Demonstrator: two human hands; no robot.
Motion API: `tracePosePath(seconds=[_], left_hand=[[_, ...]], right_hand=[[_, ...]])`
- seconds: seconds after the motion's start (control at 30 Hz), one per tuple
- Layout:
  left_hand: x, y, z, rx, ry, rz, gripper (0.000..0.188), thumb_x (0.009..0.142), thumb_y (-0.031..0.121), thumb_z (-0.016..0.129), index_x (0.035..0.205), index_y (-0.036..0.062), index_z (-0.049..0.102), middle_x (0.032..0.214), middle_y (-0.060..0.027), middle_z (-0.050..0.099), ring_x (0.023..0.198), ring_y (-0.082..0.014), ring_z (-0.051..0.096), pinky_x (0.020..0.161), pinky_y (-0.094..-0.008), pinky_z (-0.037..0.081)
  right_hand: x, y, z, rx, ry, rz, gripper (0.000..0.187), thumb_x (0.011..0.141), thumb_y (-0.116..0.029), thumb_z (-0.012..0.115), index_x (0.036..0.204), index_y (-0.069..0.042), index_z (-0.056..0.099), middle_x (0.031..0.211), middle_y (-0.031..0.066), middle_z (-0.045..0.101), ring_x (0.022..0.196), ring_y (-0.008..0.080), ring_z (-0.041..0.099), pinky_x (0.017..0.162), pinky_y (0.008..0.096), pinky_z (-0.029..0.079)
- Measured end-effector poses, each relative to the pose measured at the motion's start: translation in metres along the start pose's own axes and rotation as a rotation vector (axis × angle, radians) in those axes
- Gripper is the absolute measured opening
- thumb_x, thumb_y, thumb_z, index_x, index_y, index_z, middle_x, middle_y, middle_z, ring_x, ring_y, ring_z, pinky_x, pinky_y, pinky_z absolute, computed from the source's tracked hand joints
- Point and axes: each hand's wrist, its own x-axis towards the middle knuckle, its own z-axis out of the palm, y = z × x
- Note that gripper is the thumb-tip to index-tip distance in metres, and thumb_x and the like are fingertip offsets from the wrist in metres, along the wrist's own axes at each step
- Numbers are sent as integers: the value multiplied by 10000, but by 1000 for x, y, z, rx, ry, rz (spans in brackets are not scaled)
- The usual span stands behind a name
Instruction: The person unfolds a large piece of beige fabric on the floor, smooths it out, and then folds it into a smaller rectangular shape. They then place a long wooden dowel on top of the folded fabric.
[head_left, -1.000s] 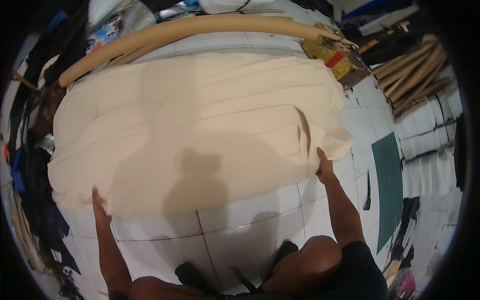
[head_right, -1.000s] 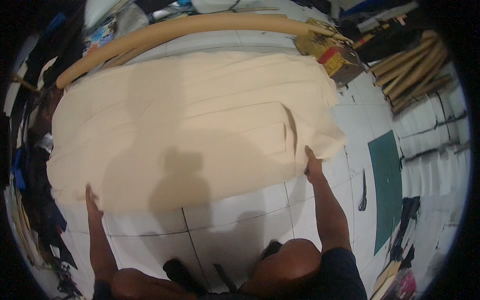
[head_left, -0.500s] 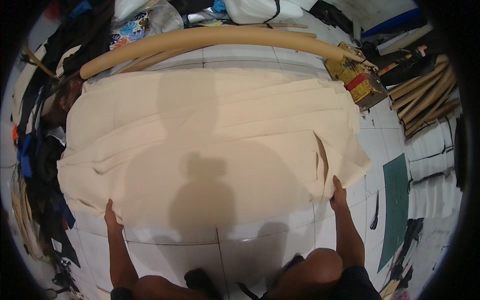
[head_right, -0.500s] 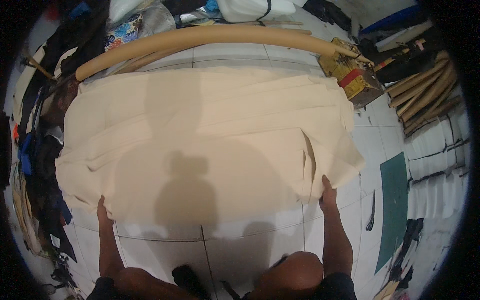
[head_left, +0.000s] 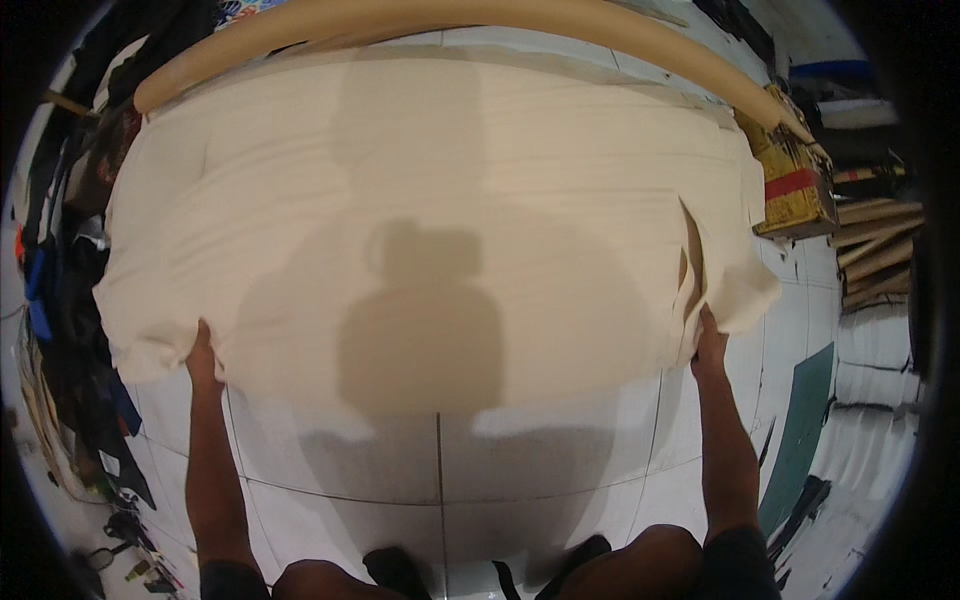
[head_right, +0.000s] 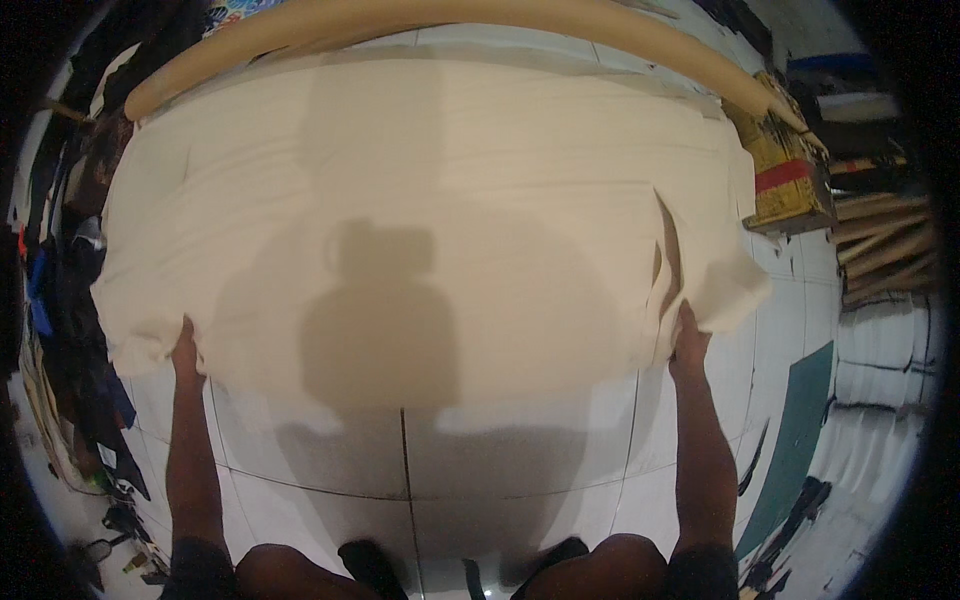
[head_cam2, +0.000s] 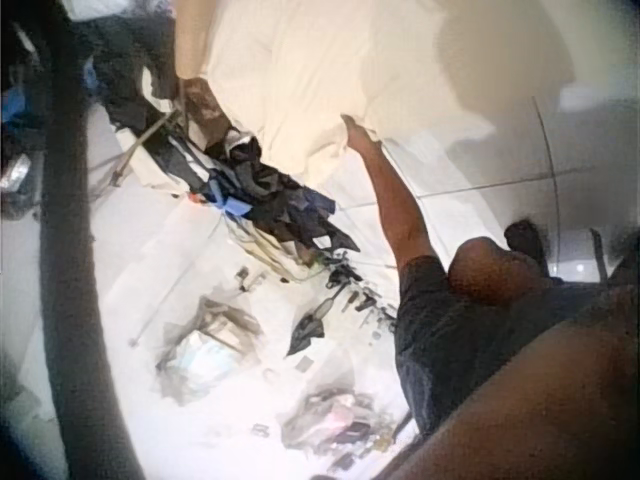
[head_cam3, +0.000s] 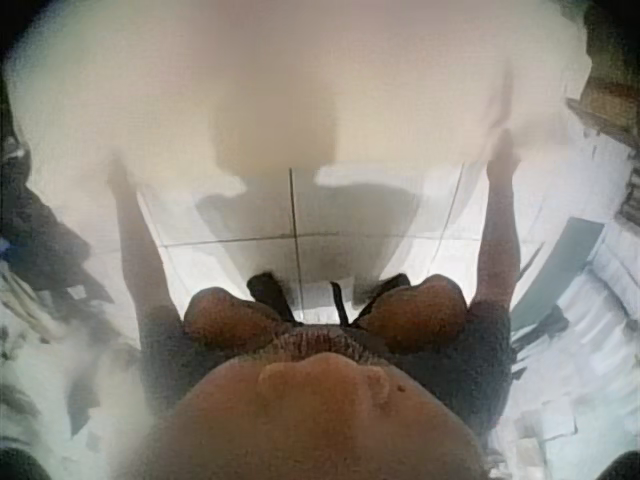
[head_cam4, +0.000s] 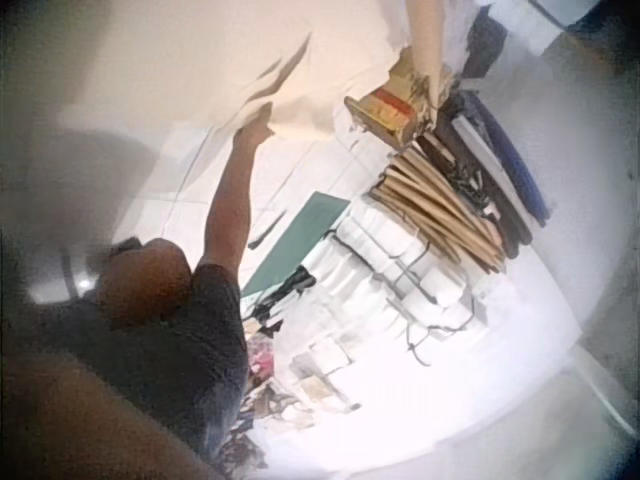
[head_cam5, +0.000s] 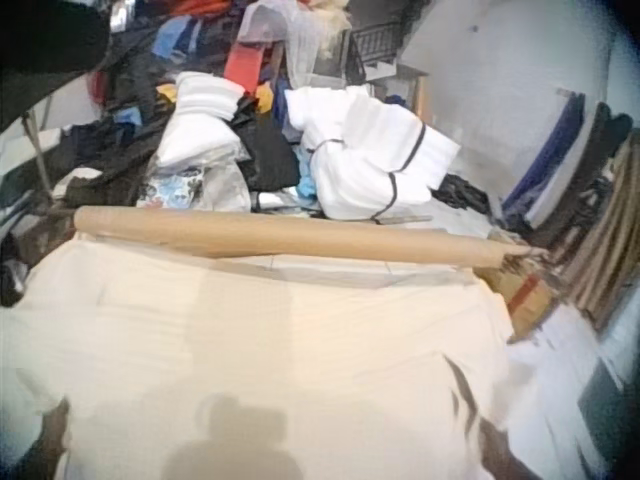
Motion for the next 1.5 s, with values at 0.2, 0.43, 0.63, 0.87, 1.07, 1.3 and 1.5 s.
tracePosePath(seconds=[0.2,0.43,0.63,0.87,1.07,1.3,1.5], left_hand=[[88,41,63,239,-97,50,565,945,395,579,1304,-30,476,1223,-121,588,1068,-229,598,880,-356,510],[152,54,71,104,-10,-57,651,866,421,683,1285,-39,490,1196,-130,595,1045,-249,593,855,-403,509],[64,32,75,-315,-129,60,677,903,478,596,1348,-7,438,1227,-139,569,1082,-255,580,897,-389,507],[-103,-44,80,1259,78,747,682,877,343,612,1415,10,359,1401,-292,383,1321,-459,317,1087,-524,255],[-101,-36,71,1176,79,680,712,833,291,673,1412,26,355,1376,-307,377,1288,-453,340,1068,-518,271],[-96,-32,69,1167,31,741,693,817,257,675,1398,32,371,1371,-325,351,1276,-473,323,1055,-557,259],[-93,-39,65,1246,72,756,697,822,262,665,1404,23,366,1374,-316,348,1278,-469,321,1068,-550,252]], right_hand=[[71,-33,63,-183,12,132,626,912,-307,640,1380,13,375,1325,115,498,1173,256,509,949,386,462],[69,-7,49,-280,32,33,778,857,-469,665,1379,24,364,1287,138,527,1126,280,553,868,452,514],[73,-67,52,-1435,245,278,903,789,-725,555,1274,36,539,1308,211,516,1121,366,558,925,497,482],[11,-149,204,-1174,186,-1041,632,768,-297,765,1257,-13,485,1274,213,499,1168,371,504,958,459,429],[41,-156,425,-1429,-453,-1118,996,736,-712,604,1472,-114,299,1501,171,314,1398,359,265,1115,532,233],[78,-153,503,-1669,-464,-837,1070,741,-839,426,1468,-64,301,1484,205,344,1385,374,302,1125,536,210],[79,-191,470,-1696,-893,-609,1170,637,-854,548,1387,33,407,1403,254,435,1329,399,380,1090,470,327]])
